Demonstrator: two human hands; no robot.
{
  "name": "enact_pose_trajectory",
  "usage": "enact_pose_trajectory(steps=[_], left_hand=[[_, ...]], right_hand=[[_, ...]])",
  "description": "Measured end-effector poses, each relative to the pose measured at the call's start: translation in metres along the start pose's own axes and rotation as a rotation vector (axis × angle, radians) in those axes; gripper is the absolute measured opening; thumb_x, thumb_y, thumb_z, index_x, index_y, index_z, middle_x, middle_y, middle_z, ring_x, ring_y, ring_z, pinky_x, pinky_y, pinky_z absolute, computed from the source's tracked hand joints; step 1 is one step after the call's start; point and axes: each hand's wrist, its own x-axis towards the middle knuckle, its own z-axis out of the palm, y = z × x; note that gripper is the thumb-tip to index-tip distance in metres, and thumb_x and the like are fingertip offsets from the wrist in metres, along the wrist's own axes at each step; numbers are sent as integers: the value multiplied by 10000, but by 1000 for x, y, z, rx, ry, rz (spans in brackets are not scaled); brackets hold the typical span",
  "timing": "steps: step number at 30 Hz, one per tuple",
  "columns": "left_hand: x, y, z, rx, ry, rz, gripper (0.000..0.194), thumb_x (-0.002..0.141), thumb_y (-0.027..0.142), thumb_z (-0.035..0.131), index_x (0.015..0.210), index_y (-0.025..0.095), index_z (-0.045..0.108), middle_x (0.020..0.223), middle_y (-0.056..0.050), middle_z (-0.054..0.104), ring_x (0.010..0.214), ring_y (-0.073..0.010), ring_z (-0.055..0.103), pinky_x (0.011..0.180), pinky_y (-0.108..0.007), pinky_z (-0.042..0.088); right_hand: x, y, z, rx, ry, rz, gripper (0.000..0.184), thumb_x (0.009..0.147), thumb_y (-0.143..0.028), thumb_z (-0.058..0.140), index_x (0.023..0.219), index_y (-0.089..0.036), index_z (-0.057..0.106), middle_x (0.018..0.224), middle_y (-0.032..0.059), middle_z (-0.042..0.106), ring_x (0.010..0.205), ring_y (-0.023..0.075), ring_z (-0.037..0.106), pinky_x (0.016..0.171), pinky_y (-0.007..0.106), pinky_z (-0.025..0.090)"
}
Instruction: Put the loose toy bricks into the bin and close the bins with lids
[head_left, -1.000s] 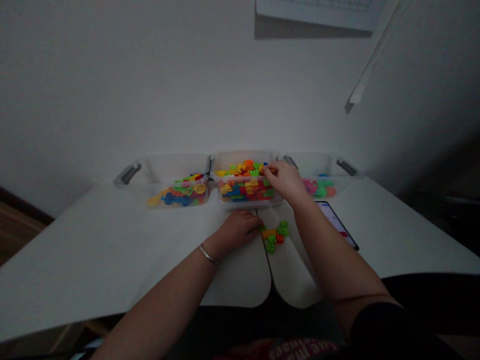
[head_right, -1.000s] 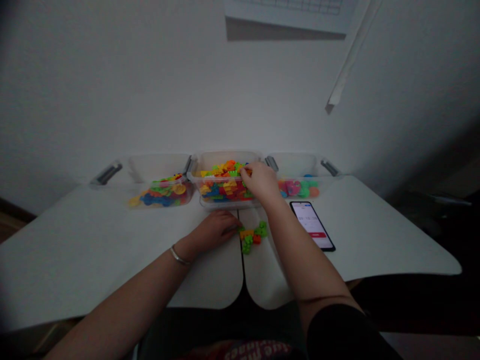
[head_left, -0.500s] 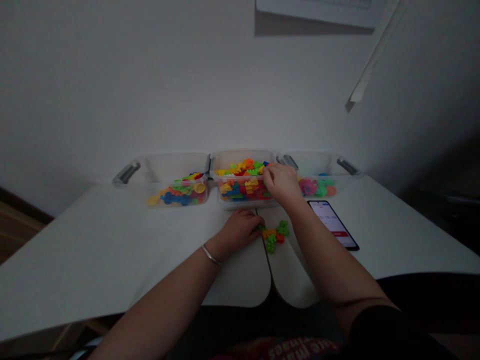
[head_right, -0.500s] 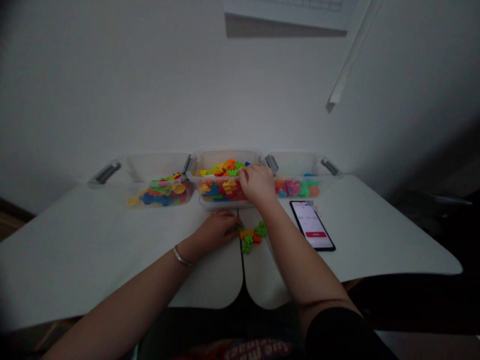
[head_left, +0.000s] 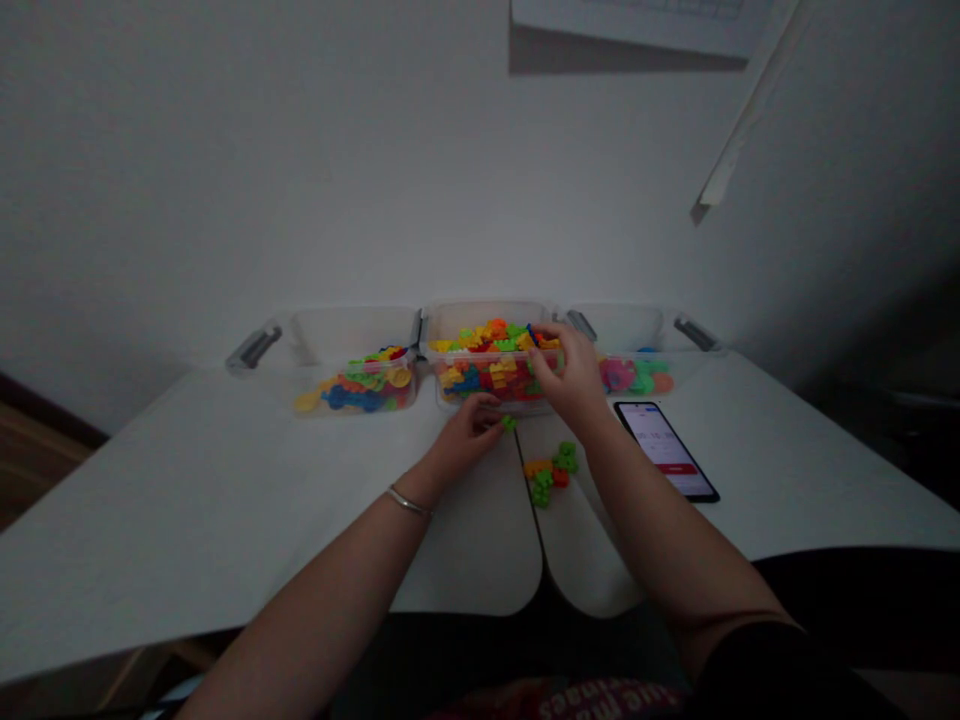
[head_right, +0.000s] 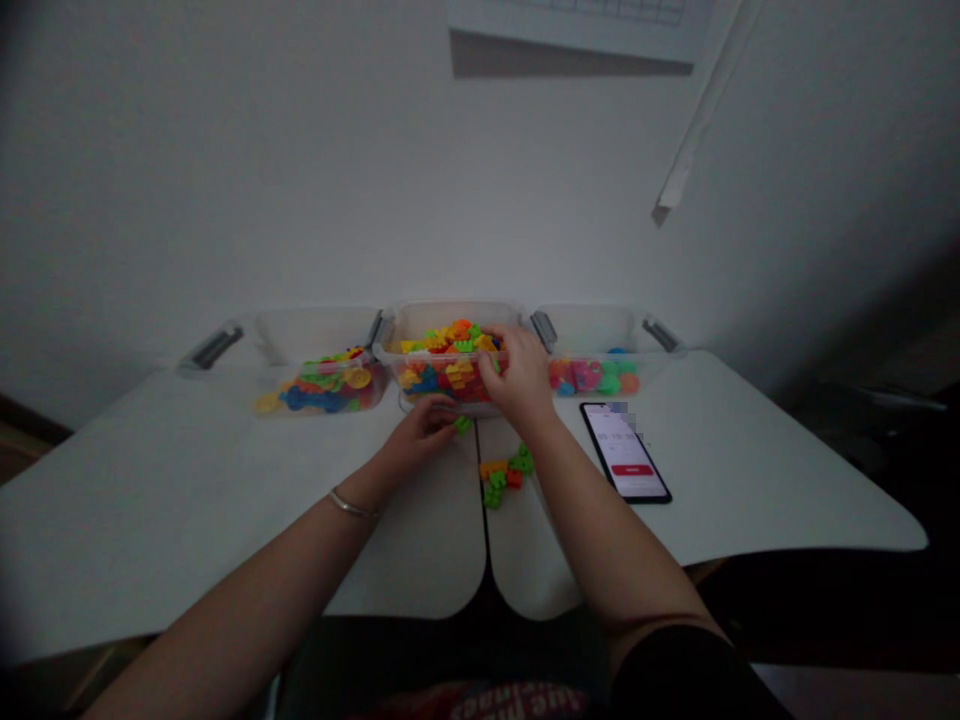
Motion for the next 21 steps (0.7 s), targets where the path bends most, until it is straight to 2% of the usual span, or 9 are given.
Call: enact_pose_trajectory(steps=[3,7,12,21], left_hand=[[5,-3,-4,-191,14,-54,456,710,324,768,1068,211,510,826,19,668,721,-127,633,662,-250,442],[8,-4,-6,-319,37,-88,492,654,335,779,1063,211,536,791,26,669,694,-128,620,671,-262,455],[8,-3,-5,-346,70,-111,535,621,356,786,1084,207,563,802,20,681,694,-136,624,678,-272,461],[8,-1,-5,-319,87,-190,574,622,344,795,1131,189,580,773,21,676,619,-112,576,628,-253,427]], right_hand=[[-15,-9,-4,49,-6,-103,194,905,-262,500,1011,-240,661,1073,80,738,1090,260,641,1007,444,461],[-37,-10,1,216,-195,-236,190,883,-215,546,1024,-240,671,1089,71,743,1065,238,657,972,426,482],[-58,-1,17,279,-403,-155,284,822,-220,643,1105,-223,664,1090,85,734,1030,248,659,931,438,508],[-63,-1,22,375,-406,-59,254,830,-212,679,1084,-226,676,1074,83,730,1016,234,662,921,431,514]])
